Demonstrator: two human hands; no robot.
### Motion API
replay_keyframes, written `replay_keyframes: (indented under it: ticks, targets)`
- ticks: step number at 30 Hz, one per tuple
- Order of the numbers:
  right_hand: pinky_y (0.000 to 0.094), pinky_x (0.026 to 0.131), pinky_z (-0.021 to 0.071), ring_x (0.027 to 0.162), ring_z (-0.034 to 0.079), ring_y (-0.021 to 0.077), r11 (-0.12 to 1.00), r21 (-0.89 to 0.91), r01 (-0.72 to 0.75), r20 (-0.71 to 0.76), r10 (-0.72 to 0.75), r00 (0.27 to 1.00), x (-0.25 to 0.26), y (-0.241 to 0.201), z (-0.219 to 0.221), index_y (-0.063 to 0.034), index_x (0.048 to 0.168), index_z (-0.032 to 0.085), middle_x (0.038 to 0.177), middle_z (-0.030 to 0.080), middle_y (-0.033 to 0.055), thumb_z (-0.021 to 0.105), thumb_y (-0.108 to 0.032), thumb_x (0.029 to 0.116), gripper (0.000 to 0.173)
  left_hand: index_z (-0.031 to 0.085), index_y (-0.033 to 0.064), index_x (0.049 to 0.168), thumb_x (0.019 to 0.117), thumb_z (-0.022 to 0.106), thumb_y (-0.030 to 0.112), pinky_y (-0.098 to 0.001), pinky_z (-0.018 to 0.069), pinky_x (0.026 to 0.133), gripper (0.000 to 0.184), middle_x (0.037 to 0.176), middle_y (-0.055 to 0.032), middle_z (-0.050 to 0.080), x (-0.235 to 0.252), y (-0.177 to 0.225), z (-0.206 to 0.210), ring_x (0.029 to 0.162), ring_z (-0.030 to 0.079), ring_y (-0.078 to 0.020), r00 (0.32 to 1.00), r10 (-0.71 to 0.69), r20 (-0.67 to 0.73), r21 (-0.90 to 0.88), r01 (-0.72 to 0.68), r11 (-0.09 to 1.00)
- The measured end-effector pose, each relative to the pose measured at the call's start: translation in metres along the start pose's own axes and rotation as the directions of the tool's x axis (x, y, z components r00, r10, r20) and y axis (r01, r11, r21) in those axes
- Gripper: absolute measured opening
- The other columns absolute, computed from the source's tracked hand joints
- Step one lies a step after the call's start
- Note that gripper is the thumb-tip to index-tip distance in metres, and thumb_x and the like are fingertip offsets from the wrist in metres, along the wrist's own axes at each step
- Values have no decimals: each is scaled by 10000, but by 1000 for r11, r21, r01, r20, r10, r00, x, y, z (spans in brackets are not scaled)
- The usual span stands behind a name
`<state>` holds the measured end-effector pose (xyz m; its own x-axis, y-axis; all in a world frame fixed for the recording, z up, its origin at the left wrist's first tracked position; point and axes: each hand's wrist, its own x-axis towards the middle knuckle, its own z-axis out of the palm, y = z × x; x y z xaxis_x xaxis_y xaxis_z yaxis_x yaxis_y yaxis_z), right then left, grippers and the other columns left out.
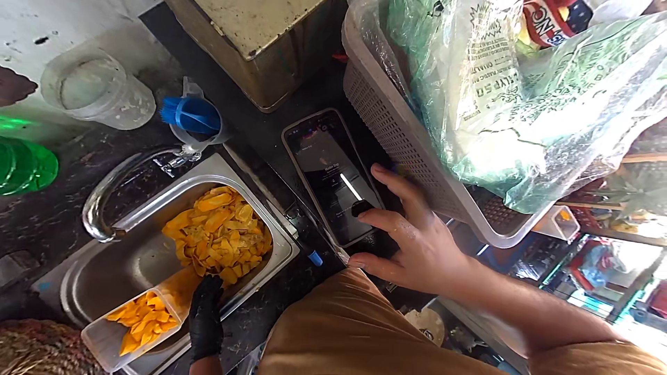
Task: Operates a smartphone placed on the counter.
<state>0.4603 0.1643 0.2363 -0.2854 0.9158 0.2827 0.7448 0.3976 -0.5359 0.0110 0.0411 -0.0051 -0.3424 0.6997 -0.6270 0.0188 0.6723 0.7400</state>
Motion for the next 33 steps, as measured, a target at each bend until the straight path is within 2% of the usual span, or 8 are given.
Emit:
replay_keyframes:
  ticks: [8,12,19,21,23,25,30,33]
  targets:
    - [467,1196,389,1518,329,324,999,2,41,24,-41,999,0,1,-1,-183,1197,640,1578,383,232,660,-582,945,472,482,64,1478,1027,532,301,-351,511,1009,512,1427,-100,590,2,-3,-3,1254,593,-177,1000,-1,0,-30,1,1000]
    - [510,1207,364,1514,326,362,999,-2,49,30,-48,998,1,1,-1,-190,1170,676,1545,428,244,666,-572,945,443,467,46,1482,1027,526,298,-358,508,1013,524,1431,-116,582,3,-4,-2,1253,591,-185,1000,2,7,-34,-1,999]
    - [460,1188,411,1510,351,314,999,41,26,0,-26,1000,1,0,-1,-167,1259,600,1572,401,209,685,-565,935,520,460,39,1483,1028,502,310,-364,508,1011,531,1423,-124,585,2,-3,0,1249,593,-188,1000,-20,0,-46,20,999]
    - [446,1183,414,1500,367,308,999,34,14,-4,-14,1000,2,0,-1,-147,1271,596,1561,417,215,684,-567,933,547,489,57,1467,1027,518,328,-387,510,1007,518,1421,-117,585,4,2,1,1254,586,-197,999,-40,-12,-15,40,999]
    - [432,1181,414,1497,373,303,1000,13,3,-3,-3,1000,3,-1,0,-128,1295,594,1554,428,221,674,-578,936,581,540,53,1428,1012,545,338,-389,504,1000,504,1405,-118,597,7,6,3,1251,580,-194,999,2,-39,110,2,994]
    - [429,1183,414,1498,374,305,1000,9,-7,-4,7,1000,3,-1,-1,-109,1310,584,1552,434,225,673,-578,935,607,554,29,1413,1040,531,346,-373,464,1077,490,1425,-133,584,7,9,5,1297,556,-186,997,76,-26,255,-67,965]
    - [426,1177,429,1499,376,297,999,23,-43,12,43,999,5,-4,-2,-95,1364,561,1567,421,221,657,-597,939,664,569,20,1404,1036,540,344,-383,433,1130,491,1450,-137,571,6,1,7,1354,524,-191,995,98,-11,254,-92,963]
    - [441,1163,436,1513,348,306,996,-20,-89,67,90,994,13,-7,-4,-147,1432,551,1609,361,222,593,-665,945,712,563,9,1406,1033,552,327,-382,418,1142,491,1455,-146,564,4,3,9,1363,515,-200,996,94,2,260,-91,961]
